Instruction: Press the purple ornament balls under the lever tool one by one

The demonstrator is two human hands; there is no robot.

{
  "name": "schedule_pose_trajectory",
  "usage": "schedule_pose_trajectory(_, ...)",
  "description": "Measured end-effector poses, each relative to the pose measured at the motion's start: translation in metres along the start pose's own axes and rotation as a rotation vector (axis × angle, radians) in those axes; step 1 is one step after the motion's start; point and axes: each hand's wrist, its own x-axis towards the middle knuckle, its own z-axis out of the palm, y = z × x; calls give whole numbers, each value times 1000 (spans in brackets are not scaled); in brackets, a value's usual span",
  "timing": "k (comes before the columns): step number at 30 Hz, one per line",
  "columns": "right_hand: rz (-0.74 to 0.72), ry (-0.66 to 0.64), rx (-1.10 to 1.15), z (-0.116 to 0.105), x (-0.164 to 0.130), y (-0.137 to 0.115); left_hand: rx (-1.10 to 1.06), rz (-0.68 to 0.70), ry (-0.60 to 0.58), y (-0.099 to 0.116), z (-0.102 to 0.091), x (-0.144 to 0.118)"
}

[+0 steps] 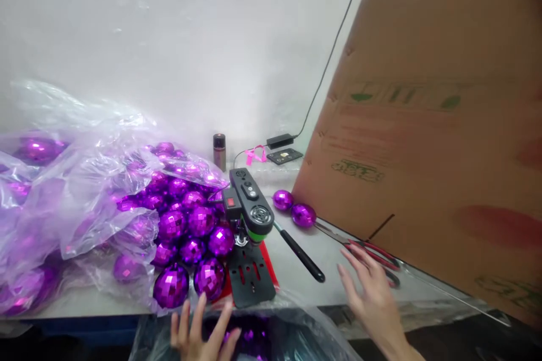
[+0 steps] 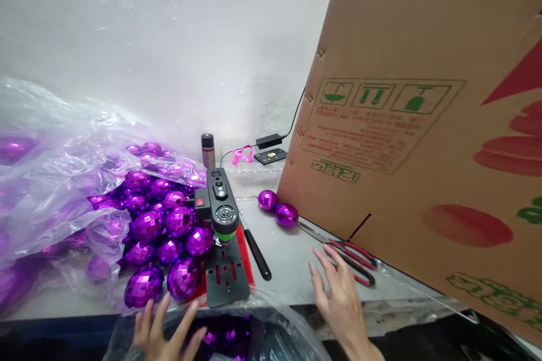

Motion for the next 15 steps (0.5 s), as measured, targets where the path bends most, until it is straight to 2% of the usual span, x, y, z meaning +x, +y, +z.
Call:
schedule_pose_trajectory(2, -23, -17, -24, 24, 11, 24, 21, 33, 41, 16, 19, 23)
schedule_pose_trajectory(4, -18, -35, -28, 48, 26, 38, 60, 38, 39, 20, 34, 48)
schedule_pose_trajectory(8, 48, -93, -7, 85, 51, 56, 156, 117, -17, 5, 51, 83)
schedule_pose_trajectory(12, 121, -190, 33, 113, 56, 66, 204, 235, -81, -13, 61, 95)
schedule_pose_trajectory(15, 161, -267, 81, 126, 51, 65, 230, 285, -99, -23, 66, 101)
